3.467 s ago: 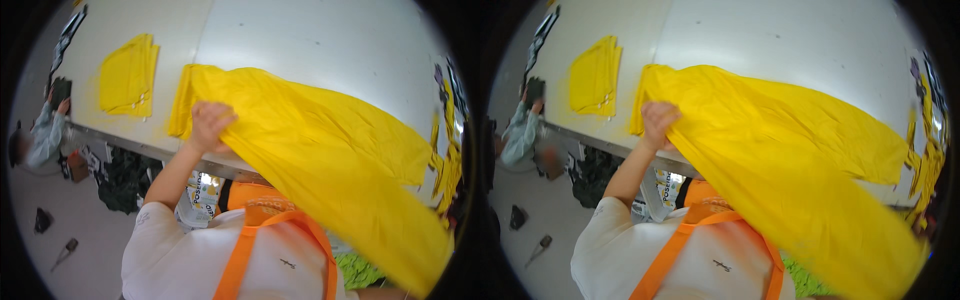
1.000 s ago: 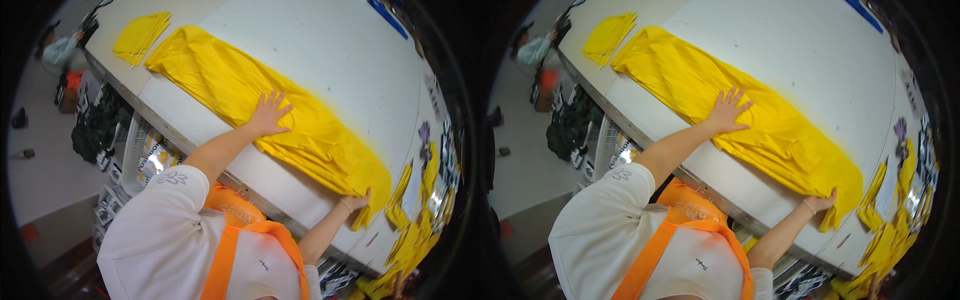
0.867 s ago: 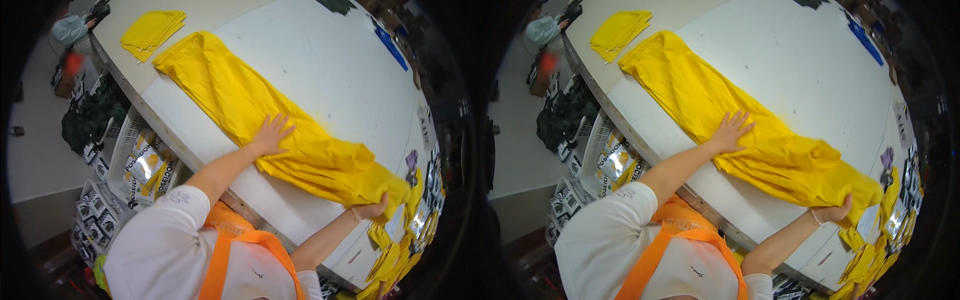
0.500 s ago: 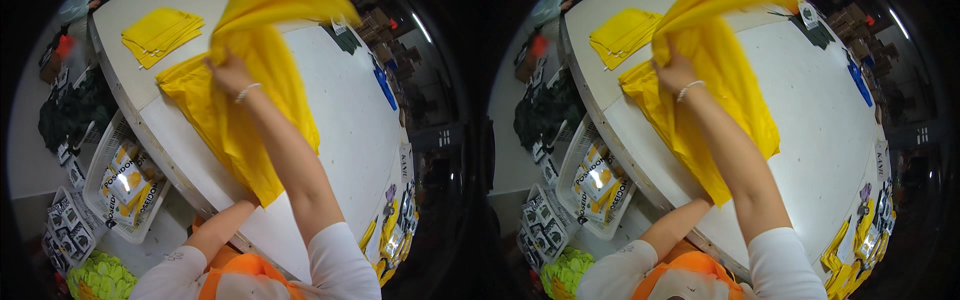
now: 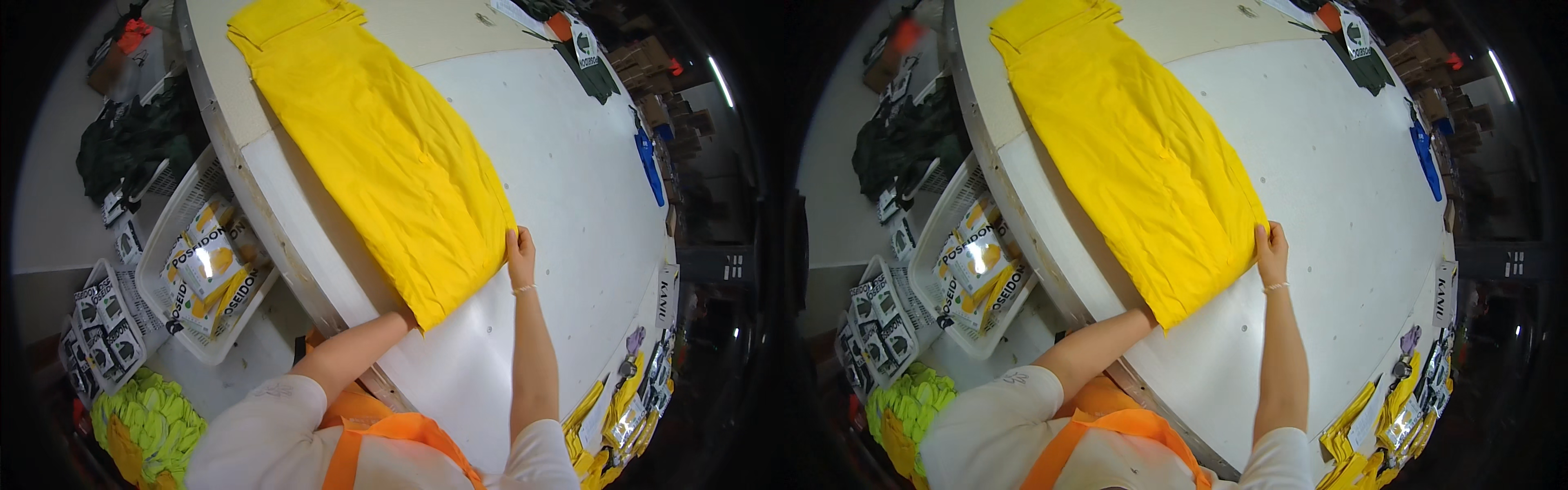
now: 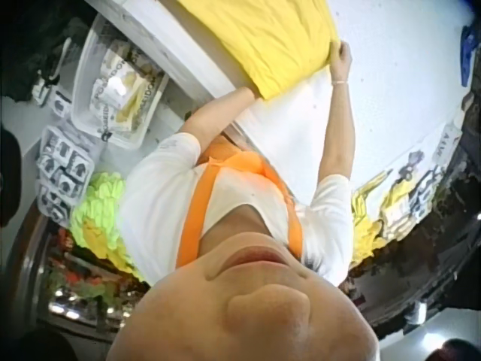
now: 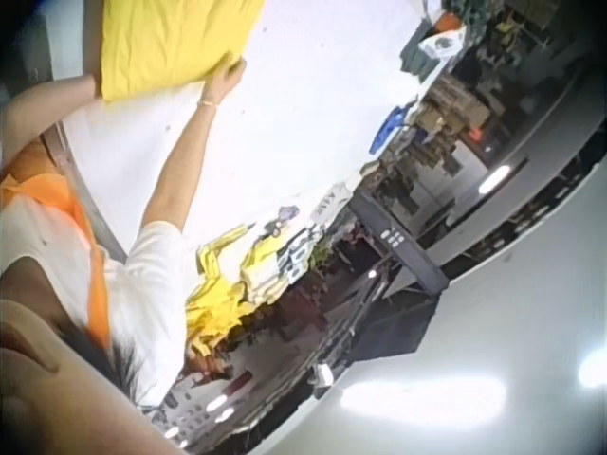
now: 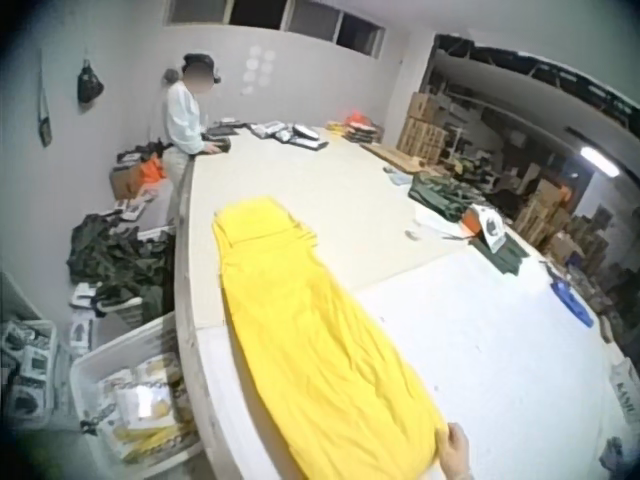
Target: The person folds a yellow raincoat on a white table. They smooth the fabric, fold the sleeves and body, and place the folded coat into a white basket. The person then retrieves another yellow raincoat and repeats the folding process.
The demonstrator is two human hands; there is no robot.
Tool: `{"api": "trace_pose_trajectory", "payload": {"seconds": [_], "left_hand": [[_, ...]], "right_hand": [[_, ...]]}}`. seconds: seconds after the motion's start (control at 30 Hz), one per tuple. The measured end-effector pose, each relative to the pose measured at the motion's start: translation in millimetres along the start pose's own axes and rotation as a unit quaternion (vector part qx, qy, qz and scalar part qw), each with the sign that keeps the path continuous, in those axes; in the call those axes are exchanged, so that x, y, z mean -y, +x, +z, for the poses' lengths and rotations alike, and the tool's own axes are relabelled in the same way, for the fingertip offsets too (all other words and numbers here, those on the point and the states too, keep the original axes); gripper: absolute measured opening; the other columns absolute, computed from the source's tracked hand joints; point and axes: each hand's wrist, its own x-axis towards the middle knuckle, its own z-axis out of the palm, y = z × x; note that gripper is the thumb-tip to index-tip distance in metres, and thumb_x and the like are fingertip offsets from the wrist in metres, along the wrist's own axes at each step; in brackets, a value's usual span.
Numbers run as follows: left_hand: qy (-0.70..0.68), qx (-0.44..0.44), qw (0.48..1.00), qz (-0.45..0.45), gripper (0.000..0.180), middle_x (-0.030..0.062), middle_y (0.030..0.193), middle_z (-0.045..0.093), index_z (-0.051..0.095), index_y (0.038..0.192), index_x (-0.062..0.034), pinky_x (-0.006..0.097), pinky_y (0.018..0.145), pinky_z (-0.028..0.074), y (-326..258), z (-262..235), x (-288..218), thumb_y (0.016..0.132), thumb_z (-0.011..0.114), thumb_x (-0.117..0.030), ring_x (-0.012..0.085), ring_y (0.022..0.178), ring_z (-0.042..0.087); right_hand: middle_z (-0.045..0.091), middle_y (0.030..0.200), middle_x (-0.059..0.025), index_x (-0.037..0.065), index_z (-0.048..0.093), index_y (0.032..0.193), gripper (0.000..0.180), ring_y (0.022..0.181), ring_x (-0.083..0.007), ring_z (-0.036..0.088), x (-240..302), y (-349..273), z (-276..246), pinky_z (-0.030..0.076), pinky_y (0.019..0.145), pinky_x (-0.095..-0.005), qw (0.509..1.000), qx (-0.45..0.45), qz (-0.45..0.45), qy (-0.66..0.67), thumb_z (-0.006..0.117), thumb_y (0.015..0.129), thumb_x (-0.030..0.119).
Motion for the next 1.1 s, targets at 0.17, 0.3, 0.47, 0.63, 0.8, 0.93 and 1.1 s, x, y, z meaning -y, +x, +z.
{"api": "trace_pose_trajectory", "payload": {"seconds": [0.17,0.3,0.47,0.63,0.8,0.93,1.1], "left_hand": [[-0.169,0.008,0.981,-0.099,0.047,0.0086,0.13,0.045,0.031,0.136,-0.0047,0.032,0.097,0.037,-21,-30,-14,0.094,0.043,-0.022,0.0182,0.117,0.045],[-0.407,-0.04,0.893,-0.187,0.044,0.0088,0.123,0.051,0.039,0.128,0.0009,0.029,0.094,0.04,-123,-54,-32,0.094,0.047,-0.025,0.0144,0.111,0.049],[-0.415,-0.119,0.881,-0.195,0.038,0.0088,0.12,0.054,0.051,0.121,-0.0014,0.031,0.092,0.043,-155,-17,-44,0.092,0.051,-0.026,0.0163,0.112,0.05],[-0.454,-0.035,0.829,-0.324,0.042,0.0075,0.115,0.058,0.05,0.122,-0.0012,0.029,0.086,0.045,-142,-42,-31,0.091,0.054,-0.029,0.0155,0.104,0.056],[-0.11,0.022,0.97,-0.214,0.029,0.0088,0.083,0.067,0.065,0.09,-0.0028,0.03,0.068,0.049,-152,-131,-64,0.084,0.062,-0.031,0.0209,0.075,0.064],[0.222,-0.151,0.959,0.084,0.025,0.0121,0.096,0.064,0.064,0.095,-0.0075,0.042,0.087,0.041,-73,-244,-36,0.078,0.066,-0.026,0.0284,0.093,0.059],[0.422,-0.137,0.892,0.086,0.066,0.0077,0.145,0.029,0.042,0.135,-0.0186,0.061,0.105,0.008,49,-329,18,0.08,0.056,-0.052,0.0341,0.136,0.017]], "right_hand": [[0.061,0.074,-0.0177,0.001,0.05,0.089,0.027,0.064,-0.0273,0.057,5,-15,12,0.045,0.06,-0.0352,0.982,-0.108,-0.088,-0.124,0.057,0.089,0.027],[0.061,0.072,-0.0213,0.003,0.044,0.094,0.033,0.065,-0.0415,0.058,19,-33,6,0.046,0.058,-0.0443,0.958,-0.084,-0.085,-0.262,0.05,0.091,0.035],[0.062,0.08,-0.02,0.003,0.045,0.102,0.034,0.07,-0.0382,0.06,30,-47,28,0.047,0.061,-0.0446,0.909,0.02,-0.002,-0.416,0.049,0.091,0.035],[0.041,0.131,-0.0186,0.008,0.037,0.131,0.053,0.116,-0.0341,0.043,58,-53,40,0.038,0.091,-0.0482,0.902,-0.025,-0.189,-0.387,0.054,0.087,0.032],[0.02,0.149,-0.0124,0.019,0.031,0.141,0.061,0.137,-0.0332,0.015,110,-21,100,0.013,0.108,-0.0543,0.849,0.027,-0.29,-0.44,0.051,0.087,0.04],[0.017,0.15,-0.0122,0.023,0.032,0.141,0.061,0.138,-0.0356,0.011,99,15,149,0.005,0.108,-0.0564,0.839,0.059,-0.261,-0.474,0.045,0.087,0.049],[0.019,0.149,-0.0135,0.024,0.035,0.139,0.061,0.137,-0.0365,0.013,94,25,191,0.003,0.108,-0.0568,0.833,0.128,-0.211,-0.495,0.046,0.086,0.05]]}}
